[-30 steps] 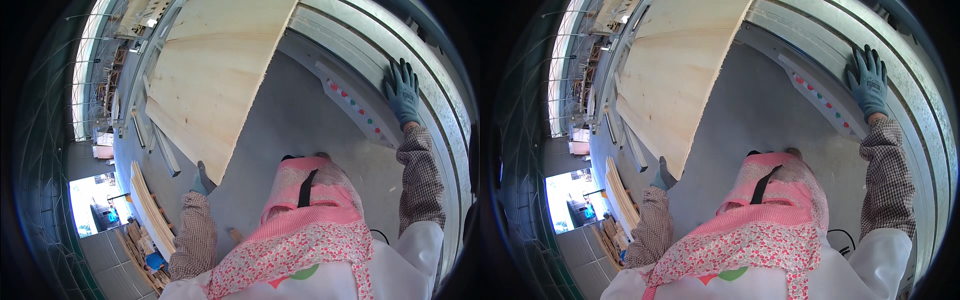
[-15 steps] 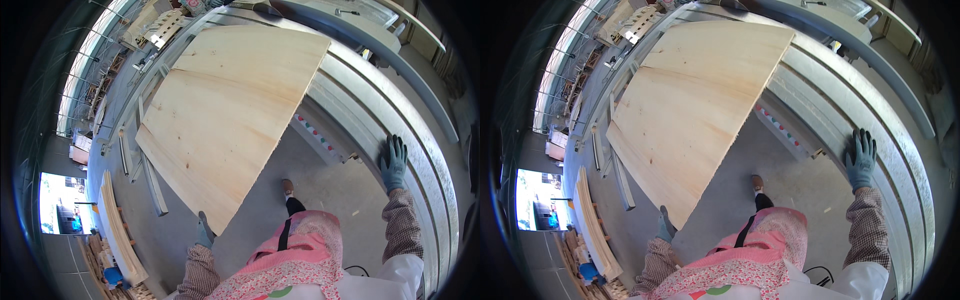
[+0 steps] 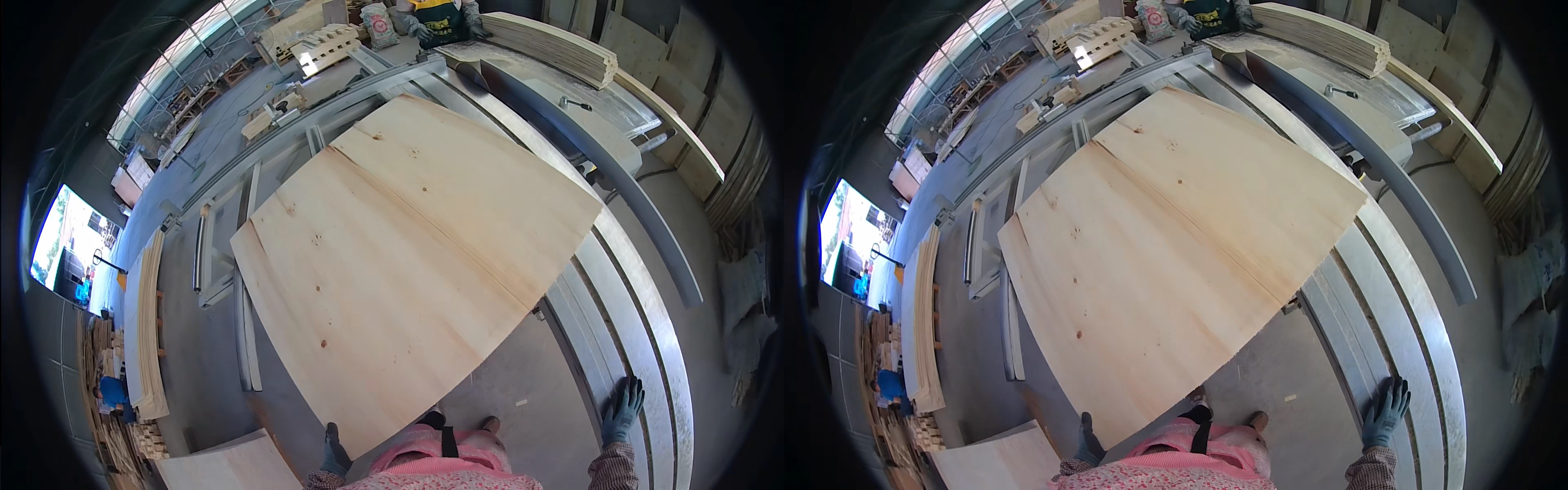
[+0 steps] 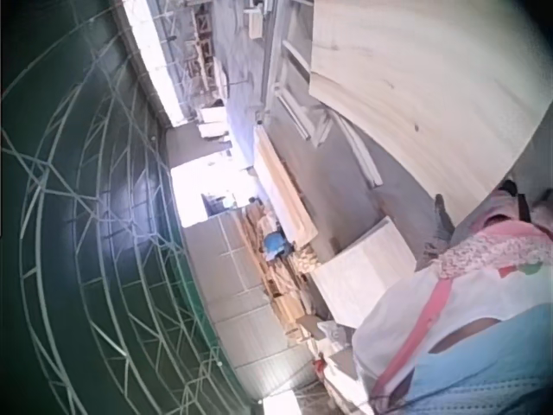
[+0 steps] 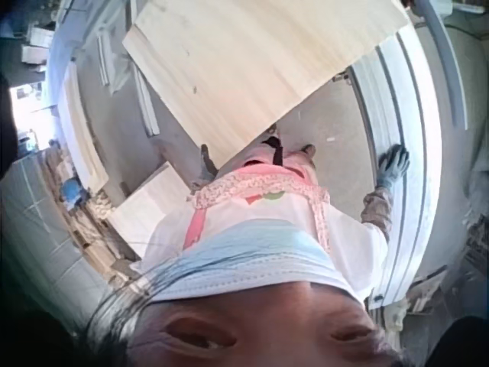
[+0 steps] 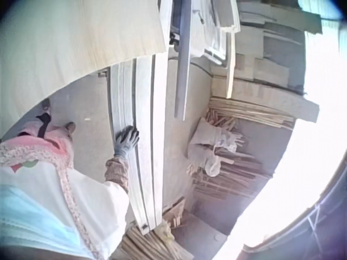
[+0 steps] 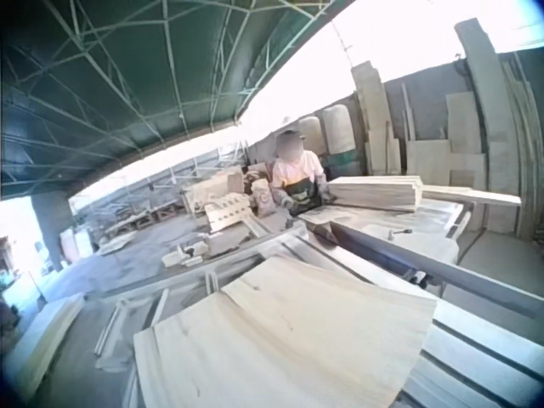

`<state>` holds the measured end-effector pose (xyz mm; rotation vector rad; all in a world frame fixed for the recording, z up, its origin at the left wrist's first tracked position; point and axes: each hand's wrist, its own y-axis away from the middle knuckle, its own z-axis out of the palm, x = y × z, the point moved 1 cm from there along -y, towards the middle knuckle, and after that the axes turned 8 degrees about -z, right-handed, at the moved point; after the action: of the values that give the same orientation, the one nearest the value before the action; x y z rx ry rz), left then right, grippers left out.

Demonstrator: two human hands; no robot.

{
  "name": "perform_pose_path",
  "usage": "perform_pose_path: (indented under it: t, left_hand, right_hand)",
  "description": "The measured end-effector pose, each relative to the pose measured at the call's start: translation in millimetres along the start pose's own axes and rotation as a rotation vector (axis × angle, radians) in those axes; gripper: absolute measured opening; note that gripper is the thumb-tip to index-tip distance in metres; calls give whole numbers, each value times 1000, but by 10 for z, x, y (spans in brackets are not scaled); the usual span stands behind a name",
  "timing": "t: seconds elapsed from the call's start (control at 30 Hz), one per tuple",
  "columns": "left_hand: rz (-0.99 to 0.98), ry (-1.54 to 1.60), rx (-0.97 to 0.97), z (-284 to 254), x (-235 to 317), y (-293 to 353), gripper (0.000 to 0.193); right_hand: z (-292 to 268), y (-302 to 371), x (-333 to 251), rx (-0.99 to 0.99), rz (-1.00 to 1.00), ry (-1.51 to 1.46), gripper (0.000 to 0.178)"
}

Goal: The person guides a large plywood sheet through a table saw with assistance from a coworker, then stacks the cut pieces. The person wears gloves and handles the wood by hand while the coworker supports the far end during cutting.

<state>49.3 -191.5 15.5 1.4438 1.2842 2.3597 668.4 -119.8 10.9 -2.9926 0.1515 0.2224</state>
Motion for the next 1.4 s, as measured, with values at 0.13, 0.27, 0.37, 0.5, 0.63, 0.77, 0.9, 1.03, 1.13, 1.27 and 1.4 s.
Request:
perform_pose_path:
  t: [0.13, 0.27, 0.37, 0.5, 0.63, 0.77, 0.9, 1.03, 1.13, 1.27, 1.4]
  left_hand:
    - [63, 64, 195, 31, -35, -27, 59]
    - [106, -123, 243, -15, 117, -213, 61]
    - [121, -246, 312, 53, 186, -125, 63]
    - [140, -262, 311, 52, 594, -341, 60]
    - [175, -194, 429, -77, 597, -550, 55]
    - [127, -204, 454, 79, 722, -604, 53]
    - [84, -216, 469, 98, 817, -733, 51]
    - [81, -257, 476, -8, 1003, -863, 49]
    - [106, -296, 486, -158, 1283, -982, 48]
    - [123, -365, 479, -233, 1620, -1150, 47]
    - [113, -443, 461, -66, 1758, -1278, 45]
  right_hand:
    - [-19, -60, -39, -77, 26, 14, 67]
    - [0, -130, -73, -35, 20, 117, 62]
    - [79, -708, -495, 114, -51, 110, 53]
    - [-34, -2017, -1648, 289, -321, -210, 52]
    - [-78, -2984, -2452, 82, -423, -340, 66]
    - [250, -3058, -2456, -41, -329, -167, 68]
    - [259, -2987, -2515, -69, -313, -107, 68]
    - [270, -2919, -2509, -87, -267, -84, 70]
    - [304, -2879, -2594, -91, -253, -50, 70]
    - [342, -2951, -2692, -66, -225, -14, 67]
    - [377, -3106, -2612, -46, -199, 14, 63]
